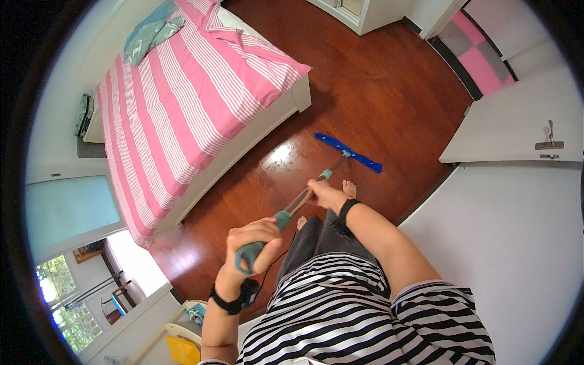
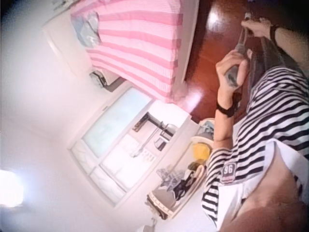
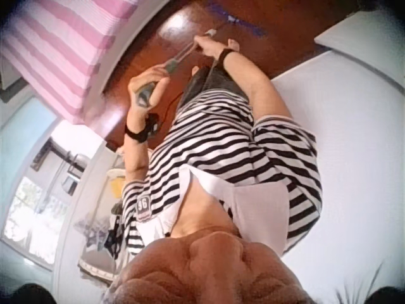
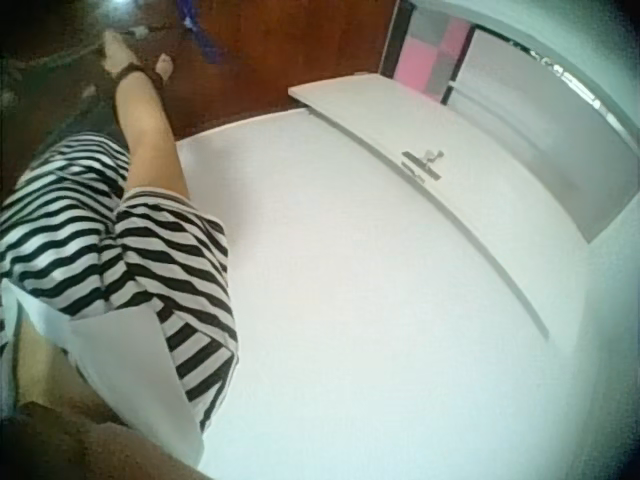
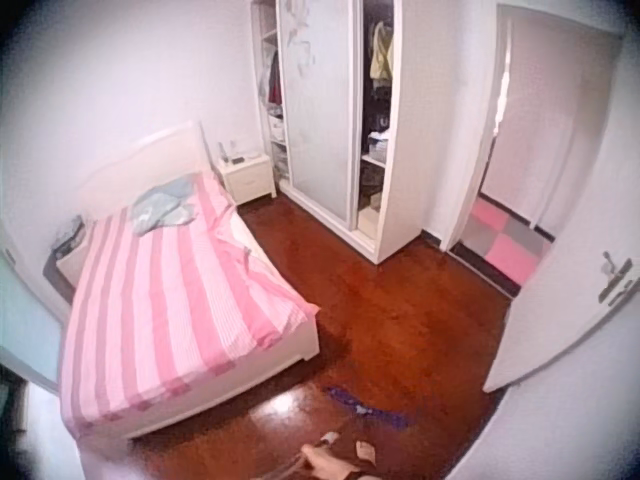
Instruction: The person mops the wooden floor of a bedroom using a blue flat mop. They move the mop back and forth across the floor, covering areas near the bed, nightstand, and doorway.
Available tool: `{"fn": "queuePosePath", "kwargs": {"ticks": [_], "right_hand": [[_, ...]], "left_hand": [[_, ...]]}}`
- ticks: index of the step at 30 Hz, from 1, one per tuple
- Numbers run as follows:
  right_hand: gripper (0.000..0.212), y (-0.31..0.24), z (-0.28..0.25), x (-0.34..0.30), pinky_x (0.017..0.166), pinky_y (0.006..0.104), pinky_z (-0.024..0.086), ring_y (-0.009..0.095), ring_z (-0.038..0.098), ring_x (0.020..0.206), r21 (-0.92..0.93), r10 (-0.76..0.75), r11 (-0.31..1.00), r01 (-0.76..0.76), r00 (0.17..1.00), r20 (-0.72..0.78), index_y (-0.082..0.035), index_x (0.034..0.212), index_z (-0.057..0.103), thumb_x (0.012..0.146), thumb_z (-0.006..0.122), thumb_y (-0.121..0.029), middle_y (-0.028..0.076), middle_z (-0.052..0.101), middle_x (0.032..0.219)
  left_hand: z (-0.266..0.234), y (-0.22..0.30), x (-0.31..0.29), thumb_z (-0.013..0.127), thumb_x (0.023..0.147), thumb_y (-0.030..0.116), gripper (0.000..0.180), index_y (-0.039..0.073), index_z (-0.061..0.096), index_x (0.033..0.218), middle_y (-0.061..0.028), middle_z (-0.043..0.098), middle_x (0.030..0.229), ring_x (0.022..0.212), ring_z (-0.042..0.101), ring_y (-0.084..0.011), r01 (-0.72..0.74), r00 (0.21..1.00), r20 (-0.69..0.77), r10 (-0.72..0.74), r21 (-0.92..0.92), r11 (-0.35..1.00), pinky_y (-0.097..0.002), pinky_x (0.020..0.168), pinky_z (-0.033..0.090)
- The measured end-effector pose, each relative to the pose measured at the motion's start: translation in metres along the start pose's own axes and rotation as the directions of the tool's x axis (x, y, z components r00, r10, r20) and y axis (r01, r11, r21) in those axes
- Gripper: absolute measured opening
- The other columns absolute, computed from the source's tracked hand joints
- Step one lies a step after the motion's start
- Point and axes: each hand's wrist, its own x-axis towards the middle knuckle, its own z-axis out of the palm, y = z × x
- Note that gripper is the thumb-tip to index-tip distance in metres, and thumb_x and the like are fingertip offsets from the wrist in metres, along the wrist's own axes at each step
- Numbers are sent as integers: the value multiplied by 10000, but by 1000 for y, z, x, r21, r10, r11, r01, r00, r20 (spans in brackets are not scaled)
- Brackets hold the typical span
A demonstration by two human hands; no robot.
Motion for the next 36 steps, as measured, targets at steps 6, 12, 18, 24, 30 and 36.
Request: {"fn": "queuePosePath", "kwargs": {"ticks": [6,12,18,24,30,36], "right_hand": [[189,74,118,-18,618,392,570,254,610,688,-6,33,999,-32,973,230,-49,855,542,891,539,-234,119,594,784],[136,116,171,-21,577,327,599,249,652,683,43,154,983,-178,929,336,-8,908,522,879,554,-137,156,612,877],[169,104,168,-19,623,322,606,248,701,789,163,41,983,-82,970,241,-62,793,495,917,589,-129,104,622,818],[297,48,79,-30,586,359,606,194,644,690,221,-187,961,164,979,84,-21,956,513,851,723,-202,92,623,822],[211,-5,-45,18,433,347,465,224,613,574,-51,-233,972,227,947,-220,0,802,562,751,718,-132,136,625,738],[931,-58,-187,-17,774,385,548,327,642,1026,-109,-313,950,294,894,-321,126,1437,309,680,715,-232,291,577,1228]], "left_hand": [[-62,45,-77,653,788,-6,75,-19,623,720,-112,636,682,677,640,-235,101,978,-188,-92,41,994,-445,864,517],[-61,69,-105,657,803,11,112,-20,609,707,-103,633,673,676,636,-225,143,958,-270,-95,165,976,-439,854,521],[-53,73,-103,642,877,96,190,15,579,717,-100,622,691,693,635,-223,22,955,-295,19,137,990,-461,898,508],[4,51,-69,621,919,149,206,15,580,768,-114,622,750,804,640,-256,13,938,-345,20,94,995,-534,966,465],[95,2,-13,596,944,133,151,23,594,841,-115,642,867,946,640,-260,-4,959,-285,-2,-18,1000,-537,1050,400],[183,-27,55,563,941,73,120,17,598,840,-118,652,887,990,643,-265,-42,981,-192,19,-116,992,-533,1077,370]]}}
